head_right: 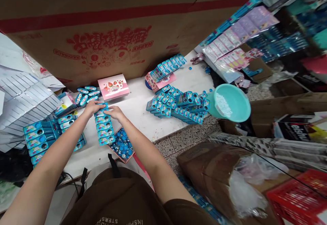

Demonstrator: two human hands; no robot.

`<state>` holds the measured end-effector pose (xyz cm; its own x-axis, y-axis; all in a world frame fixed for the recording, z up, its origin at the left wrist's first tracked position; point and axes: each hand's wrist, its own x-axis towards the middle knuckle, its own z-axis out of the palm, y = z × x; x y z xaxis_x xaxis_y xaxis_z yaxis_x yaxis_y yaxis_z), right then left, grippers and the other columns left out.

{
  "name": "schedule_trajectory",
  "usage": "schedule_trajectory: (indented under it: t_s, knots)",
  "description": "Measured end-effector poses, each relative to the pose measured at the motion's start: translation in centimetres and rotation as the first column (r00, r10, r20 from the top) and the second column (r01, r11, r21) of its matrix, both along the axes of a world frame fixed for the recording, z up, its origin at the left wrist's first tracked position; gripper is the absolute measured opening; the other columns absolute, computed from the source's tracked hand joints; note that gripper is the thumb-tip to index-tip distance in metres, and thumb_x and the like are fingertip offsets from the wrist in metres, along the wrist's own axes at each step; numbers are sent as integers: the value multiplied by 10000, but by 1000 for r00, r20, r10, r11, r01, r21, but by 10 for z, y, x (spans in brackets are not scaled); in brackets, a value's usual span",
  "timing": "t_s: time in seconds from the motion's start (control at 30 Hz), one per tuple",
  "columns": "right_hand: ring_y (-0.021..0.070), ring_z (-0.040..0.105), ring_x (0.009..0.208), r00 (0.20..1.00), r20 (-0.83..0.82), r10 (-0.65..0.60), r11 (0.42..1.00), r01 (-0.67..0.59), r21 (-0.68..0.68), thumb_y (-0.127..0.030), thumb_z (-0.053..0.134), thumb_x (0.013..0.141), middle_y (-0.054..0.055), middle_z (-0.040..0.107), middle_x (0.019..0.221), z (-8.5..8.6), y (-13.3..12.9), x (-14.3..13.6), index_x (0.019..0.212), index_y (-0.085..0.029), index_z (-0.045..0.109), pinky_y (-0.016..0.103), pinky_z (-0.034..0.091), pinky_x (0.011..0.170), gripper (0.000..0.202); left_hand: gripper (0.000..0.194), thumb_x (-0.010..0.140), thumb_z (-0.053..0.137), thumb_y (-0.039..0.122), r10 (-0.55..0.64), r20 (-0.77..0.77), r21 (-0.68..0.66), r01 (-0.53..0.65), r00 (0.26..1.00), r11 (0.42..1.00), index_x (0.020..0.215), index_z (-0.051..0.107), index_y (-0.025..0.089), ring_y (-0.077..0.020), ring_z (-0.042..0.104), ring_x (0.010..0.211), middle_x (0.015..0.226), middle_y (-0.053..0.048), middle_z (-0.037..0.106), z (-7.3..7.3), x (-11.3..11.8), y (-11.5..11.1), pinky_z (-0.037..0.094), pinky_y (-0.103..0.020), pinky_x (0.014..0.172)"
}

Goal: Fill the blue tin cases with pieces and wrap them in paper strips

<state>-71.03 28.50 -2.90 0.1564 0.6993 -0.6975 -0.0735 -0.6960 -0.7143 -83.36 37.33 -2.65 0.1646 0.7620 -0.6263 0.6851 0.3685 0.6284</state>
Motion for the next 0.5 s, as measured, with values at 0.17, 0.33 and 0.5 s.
schedule_trajectory:
  t_s: [0.17, 0.33, 0.5]
  knots:
    - [22, 339, 343, 996, -61, 59, 998, -59, 2, -307, 829, 569, -115, 450, 426, -5, 0, 3, 909, -116, 560, 163, 236, 361, 474, 312, 552, 765, 305, -29, -40, -10, 28, 999, 1000, 831, 706, 178, -163, 620, 667, 730, -12, 684, -10, 2, -1, 464, -248, 608]
    - [29, 371, 360, 999, -38, 11, 1000, -11, -6, -305, 811, 601, -101, 479, 452, 0, -1, -2, 954, -112, 573, 158, 283, 376, 468, 291, 564, 751, 292, -58, -73, 1, 59, 996, 998, 826, 700, 180, -166, 620, 694, 772, -13, 688, -7, 5, 0, 462, -248, 628]
    - [43, 394, 384, 992, 96, 87, 996, -88, 7, -354, 820, 574, -81, 489, 456, 11, 1, -1, 947, -113, 617, 164, 313, 399, 488, 314, 556, 761, 340, -62, -179, 84, 78, 982, 993, 818, 687, 184, -212, 638, 789, 829, -41, 693, 5, 4, 0, 472, -294, 719]
